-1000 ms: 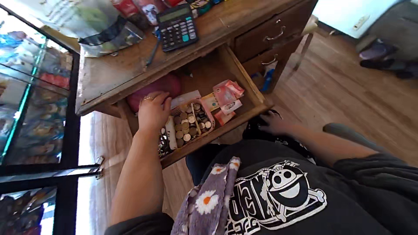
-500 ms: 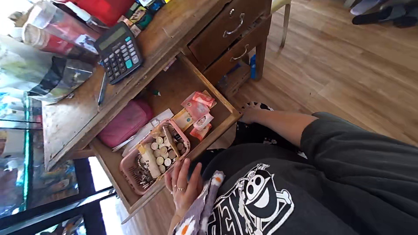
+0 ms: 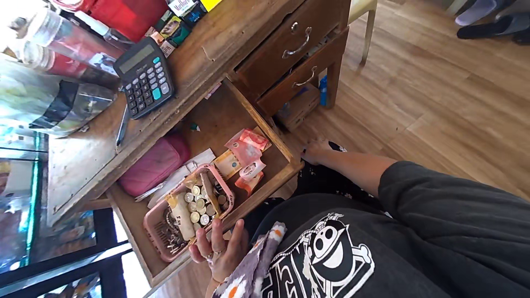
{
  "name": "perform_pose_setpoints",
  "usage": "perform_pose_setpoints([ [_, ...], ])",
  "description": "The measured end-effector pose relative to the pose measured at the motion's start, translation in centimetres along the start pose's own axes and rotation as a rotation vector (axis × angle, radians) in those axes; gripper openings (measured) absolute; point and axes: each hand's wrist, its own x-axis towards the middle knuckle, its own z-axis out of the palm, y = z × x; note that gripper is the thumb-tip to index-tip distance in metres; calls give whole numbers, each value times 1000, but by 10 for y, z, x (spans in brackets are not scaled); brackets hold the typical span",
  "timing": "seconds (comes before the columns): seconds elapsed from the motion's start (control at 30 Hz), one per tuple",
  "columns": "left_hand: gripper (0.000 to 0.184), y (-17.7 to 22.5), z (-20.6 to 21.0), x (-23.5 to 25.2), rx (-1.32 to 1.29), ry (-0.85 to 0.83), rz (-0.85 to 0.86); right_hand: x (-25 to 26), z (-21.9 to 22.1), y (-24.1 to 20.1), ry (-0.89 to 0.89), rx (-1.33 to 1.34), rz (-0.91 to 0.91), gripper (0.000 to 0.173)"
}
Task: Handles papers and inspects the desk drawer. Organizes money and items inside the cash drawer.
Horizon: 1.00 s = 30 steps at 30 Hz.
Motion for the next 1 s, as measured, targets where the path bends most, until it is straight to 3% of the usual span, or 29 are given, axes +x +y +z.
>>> perform_pose_setpoints([
  [0.3, 45, -24, 19, 49, 127, 9, -68, -3, 1, -1, 11, -20, -9, 53],
  [0.47, 41, -73, 49, 81, 184, 67, -60, -5, 2, 1, 47, -4, -17, 48],
  [0.63, 42, -142, 89, 84, 151, 106, 88, -6, -1, -2, 44, -31, 10, 48],
  [0.73, 42, -163, 104, 87, 164, 90, 51, -5, 2, 1, 46, -21, 11, 49],
  [0.9, 44, -172, 122, 88, 217, 49, -76, 2, 4, 1, 43, -64, -10, 51],
  [1.0, 47, -163, 115, 95, 157, -89, -104, -21, 8, -10, 187, 12, -106, 47],
])
